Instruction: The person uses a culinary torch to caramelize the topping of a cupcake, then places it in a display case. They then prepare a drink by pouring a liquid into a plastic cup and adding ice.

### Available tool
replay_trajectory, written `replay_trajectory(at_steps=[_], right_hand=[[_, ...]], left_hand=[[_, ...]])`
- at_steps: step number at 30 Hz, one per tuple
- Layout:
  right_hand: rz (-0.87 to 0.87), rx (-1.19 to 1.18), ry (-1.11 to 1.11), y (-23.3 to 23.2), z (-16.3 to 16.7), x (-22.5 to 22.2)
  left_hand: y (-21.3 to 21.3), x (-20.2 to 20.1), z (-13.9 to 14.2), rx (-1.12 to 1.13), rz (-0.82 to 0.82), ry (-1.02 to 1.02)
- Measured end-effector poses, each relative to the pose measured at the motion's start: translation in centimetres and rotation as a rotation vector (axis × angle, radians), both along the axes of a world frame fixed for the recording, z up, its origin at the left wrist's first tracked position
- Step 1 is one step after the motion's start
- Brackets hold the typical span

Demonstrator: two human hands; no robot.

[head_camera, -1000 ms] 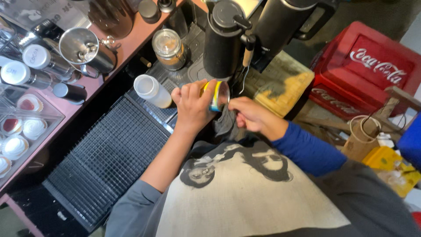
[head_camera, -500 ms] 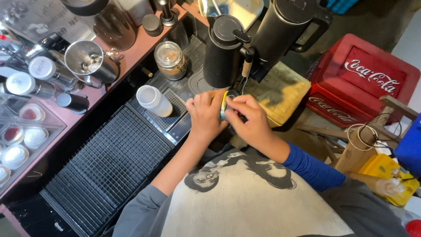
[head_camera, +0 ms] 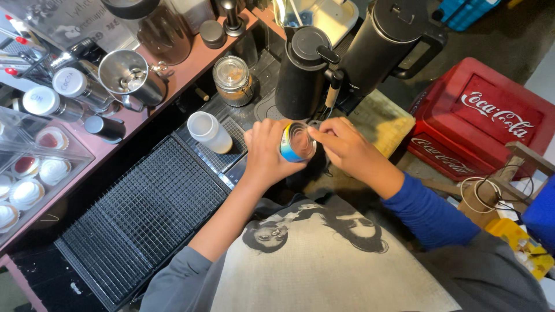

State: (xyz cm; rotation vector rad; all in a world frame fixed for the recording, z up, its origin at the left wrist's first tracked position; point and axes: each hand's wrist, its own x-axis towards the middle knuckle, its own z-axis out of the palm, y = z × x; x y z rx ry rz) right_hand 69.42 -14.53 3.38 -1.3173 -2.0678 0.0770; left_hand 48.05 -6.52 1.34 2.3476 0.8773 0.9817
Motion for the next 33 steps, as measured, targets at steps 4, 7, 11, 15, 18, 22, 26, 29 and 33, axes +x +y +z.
replay_trajectory(at_steps=[4,7,11,15,18,22,26,29,33], right_hand=[[0.119,-0.109,0.133,0.3,0.0,-1.6],[0.267,-0.168,0.166,-0.8,0.0,-2.1],[0.261,-0.134,0.099,-1.1,-0.2,-1.4],[0.204,-0.087,0.102,-0.8,-1.0,-1.9],[0.347,-0.261,0.141,-1.2,-1.5,-2.7],[0.271,-0.295,0.159,-1.3,-1.7,-3.0],[0.349,-0.329,0.224,-1.2,-2.3,-4.2],[0.296,-0.404,0.214,-0.5,-3.3,-5.5],[0.214,-0.151,0.068,3.0,-4.5,-5.1]], left_hand=[[-0.4,-0.2,-0.8,-0.023,-0.036,0.015],[-0.5,-1.0,-1.3,-0.018,-0.035,0.000],[-0.5,-2.1,-1.6,-0.024,-0.045,0.009],[-0.7,-2.3,-2.0,-0.085,-0.066,-0.004],[-0.9,-2.8,-2.4,-0.084,-0.019,-0.008],[-1.8,-4.1,-3.2,-0.110,-0.030,-0.016],[-3.4,-4.6,-4.5,-0.188,-0.042,0.009],[-4.7,-5.6,-5.1,-0.303,-0.008,0.082],[-5.3,-8.1,-4.9,-0.292,0.107,0.032]])
